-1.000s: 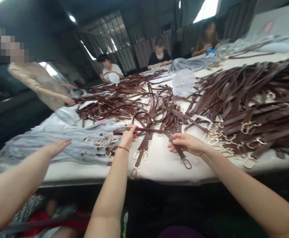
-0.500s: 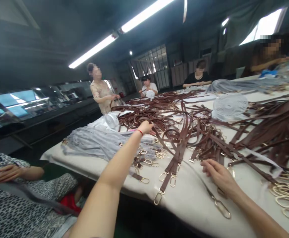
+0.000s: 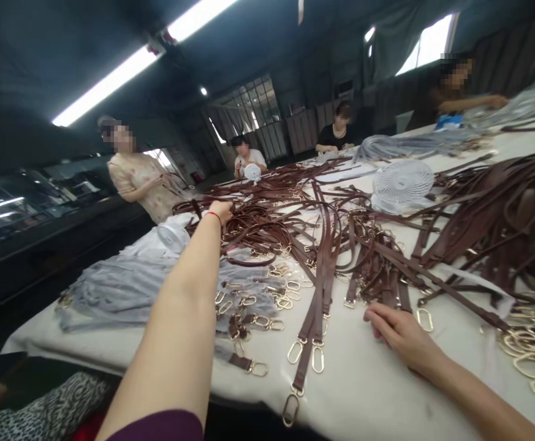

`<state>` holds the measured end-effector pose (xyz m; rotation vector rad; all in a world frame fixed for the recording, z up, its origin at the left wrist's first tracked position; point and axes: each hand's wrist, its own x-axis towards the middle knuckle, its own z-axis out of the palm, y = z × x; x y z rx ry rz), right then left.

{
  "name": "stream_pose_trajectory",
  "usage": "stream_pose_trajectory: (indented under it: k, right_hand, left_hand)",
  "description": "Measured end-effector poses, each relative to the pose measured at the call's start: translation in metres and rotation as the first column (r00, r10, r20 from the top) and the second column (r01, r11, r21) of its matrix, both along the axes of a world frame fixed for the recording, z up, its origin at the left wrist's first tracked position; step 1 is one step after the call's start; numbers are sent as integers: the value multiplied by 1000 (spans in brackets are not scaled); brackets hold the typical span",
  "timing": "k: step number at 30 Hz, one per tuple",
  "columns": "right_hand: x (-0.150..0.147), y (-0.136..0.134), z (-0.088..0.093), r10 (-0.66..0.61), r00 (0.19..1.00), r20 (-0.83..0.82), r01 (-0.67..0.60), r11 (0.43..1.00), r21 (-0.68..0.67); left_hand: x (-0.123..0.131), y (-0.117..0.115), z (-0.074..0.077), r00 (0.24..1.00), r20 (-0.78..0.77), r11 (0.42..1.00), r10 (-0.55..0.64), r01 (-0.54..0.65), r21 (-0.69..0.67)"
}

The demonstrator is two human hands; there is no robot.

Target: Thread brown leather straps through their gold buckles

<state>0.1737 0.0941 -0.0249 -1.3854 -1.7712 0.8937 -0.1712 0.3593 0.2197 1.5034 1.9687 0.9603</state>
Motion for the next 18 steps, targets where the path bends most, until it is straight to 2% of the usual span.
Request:
stream_pose_trajectory:
  k: [3,5,7,9,12,14,16,18]
  right_hand:
    - [1,0,4,5,1000,14,-5,1000,16]
    - [1,-1,7,15,999,28,-16,1000,23]
    - [1,-2,9,22,999,44,-23,999,36]
    - [1,-2,11,26,998,59,-29,998,58]
    - [1,-3,10,22,997,70,-28,996,83]
    - [1,-4,8,18,998,63,-24,995,95]
    - [3,-5,5,15,999,48,-20,994,111]
    - [5,-6,2,10,1000,24,-13,992,125]
  left_hand:
    - [16,-9,-70,996,-8,984,-88,85,-154]
    - [33,-25,-112,983,-8,966,-186,181,-186]
    - [54,-50,-147,956,-8,941,-292,286,-181]
    - [75,-81,-174,922,-8,909,-388,382,-167]
    - [103,-127,-203,882,4,871,-471,466,-154]
    - [116,-148,-215,880,33,868,-474,474,-149]
    - [124,-160,-220,889,87,878,-450,458,-142]
    - [125,-167,-219,894,174,889,-414,438,-135]
